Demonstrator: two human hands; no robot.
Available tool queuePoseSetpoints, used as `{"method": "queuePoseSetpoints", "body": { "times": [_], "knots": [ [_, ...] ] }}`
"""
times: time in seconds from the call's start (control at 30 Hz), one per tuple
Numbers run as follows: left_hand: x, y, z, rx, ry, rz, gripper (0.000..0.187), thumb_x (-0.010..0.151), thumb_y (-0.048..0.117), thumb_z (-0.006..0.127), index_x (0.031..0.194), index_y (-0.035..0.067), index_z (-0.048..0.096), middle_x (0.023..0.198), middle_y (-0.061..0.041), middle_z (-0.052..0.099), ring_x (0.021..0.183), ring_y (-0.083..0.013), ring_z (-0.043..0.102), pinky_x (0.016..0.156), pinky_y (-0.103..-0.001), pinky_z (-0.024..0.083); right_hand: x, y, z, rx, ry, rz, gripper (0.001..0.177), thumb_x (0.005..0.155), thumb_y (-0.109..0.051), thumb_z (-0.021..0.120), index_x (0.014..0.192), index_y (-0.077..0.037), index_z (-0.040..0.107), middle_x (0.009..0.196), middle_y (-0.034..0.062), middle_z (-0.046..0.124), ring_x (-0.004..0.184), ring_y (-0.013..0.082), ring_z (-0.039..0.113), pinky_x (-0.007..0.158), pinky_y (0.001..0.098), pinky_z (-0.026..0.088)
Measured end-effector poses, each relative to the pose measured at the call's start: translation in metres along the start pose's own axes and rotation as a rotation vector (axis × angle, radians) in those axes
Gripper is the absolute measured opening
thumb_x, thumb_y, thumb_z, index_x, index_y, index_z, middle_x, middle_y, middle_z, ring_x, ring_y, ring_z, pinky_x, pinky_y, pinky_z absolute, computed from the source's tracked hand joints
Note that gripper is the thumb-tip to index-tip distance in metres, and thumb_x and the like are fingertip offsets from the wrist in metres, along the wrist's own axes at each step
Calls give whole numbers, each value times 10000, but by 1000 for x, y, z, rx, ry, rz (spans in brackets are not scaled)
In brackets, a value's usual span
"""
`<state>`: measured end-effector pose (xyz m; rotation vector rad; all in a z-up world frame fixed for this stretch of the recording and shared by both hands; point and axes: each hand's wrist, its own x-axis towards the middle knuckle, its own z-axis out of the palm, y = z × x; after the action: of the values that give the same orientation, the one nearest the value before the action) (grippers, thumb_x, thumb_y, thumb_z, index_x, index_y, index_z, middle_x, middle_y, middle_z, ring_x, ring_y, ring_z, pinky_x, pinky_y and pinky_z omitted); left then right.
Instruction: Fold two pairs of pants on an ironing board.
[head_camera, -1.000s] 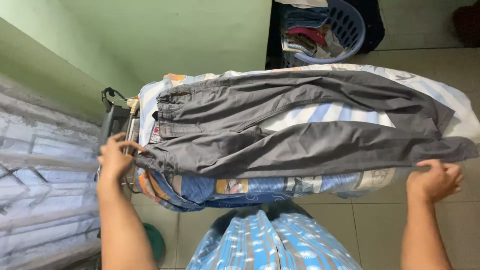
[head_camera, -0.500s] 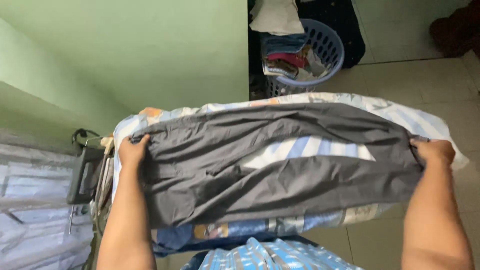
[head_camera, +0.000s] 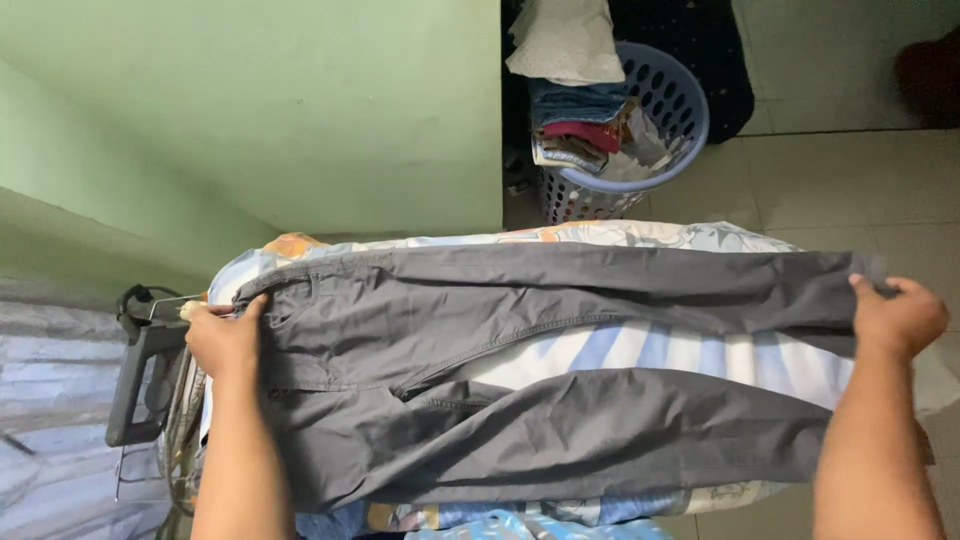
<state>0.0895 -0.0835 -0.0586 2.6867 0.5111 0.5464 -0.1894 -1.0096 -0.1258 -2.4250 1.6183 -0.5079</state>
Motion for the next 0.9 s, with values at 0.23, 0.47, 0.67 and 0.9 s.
{"method": "queuePoseSetpoints", "body": {
  "times": [0.23,0.47,0.67,0.9],
  "knots": [
    [53,-99,37,-287,-64,125,369,1094,324,729,1002,-31,692,995,-195,711,892,-281,668,832,-413,518,29,26,11,31,-196,-83,501,935,-360,895,1161,50,716,1169,272,707,1080,420,683,886,527,548],
    [78,-85,55,-431,-173,-184,385,1013,392,789,1031,15,711,954,-81,714,850,-162,621,780,-347,498,58,35,16,144,-530,28,598,962,-380,795,1219,150,693,1180,321,708,1104,441,684,987,529,521],
    [38,-27,16,-528,-258,-71,510,928,346,905,1258,11,707,1230,-173,706,1098,-199,651,942,-340,498,53,3,0,249,-686,220,700,901,-407,791,1301,137,607,1212,335,677,1121,447,685,1004,514,520],
    [32,-23,-2,-658,-458,-113,1363,708,240,867,1704,269,-64,1414,-327,559,1264,-313,626,1009,-472,514,48,26,17,306,-448,-15,847,946,-567,805,1433,68,528,1320,350,627,1136,438,651,983,560,522]
  ]
}}
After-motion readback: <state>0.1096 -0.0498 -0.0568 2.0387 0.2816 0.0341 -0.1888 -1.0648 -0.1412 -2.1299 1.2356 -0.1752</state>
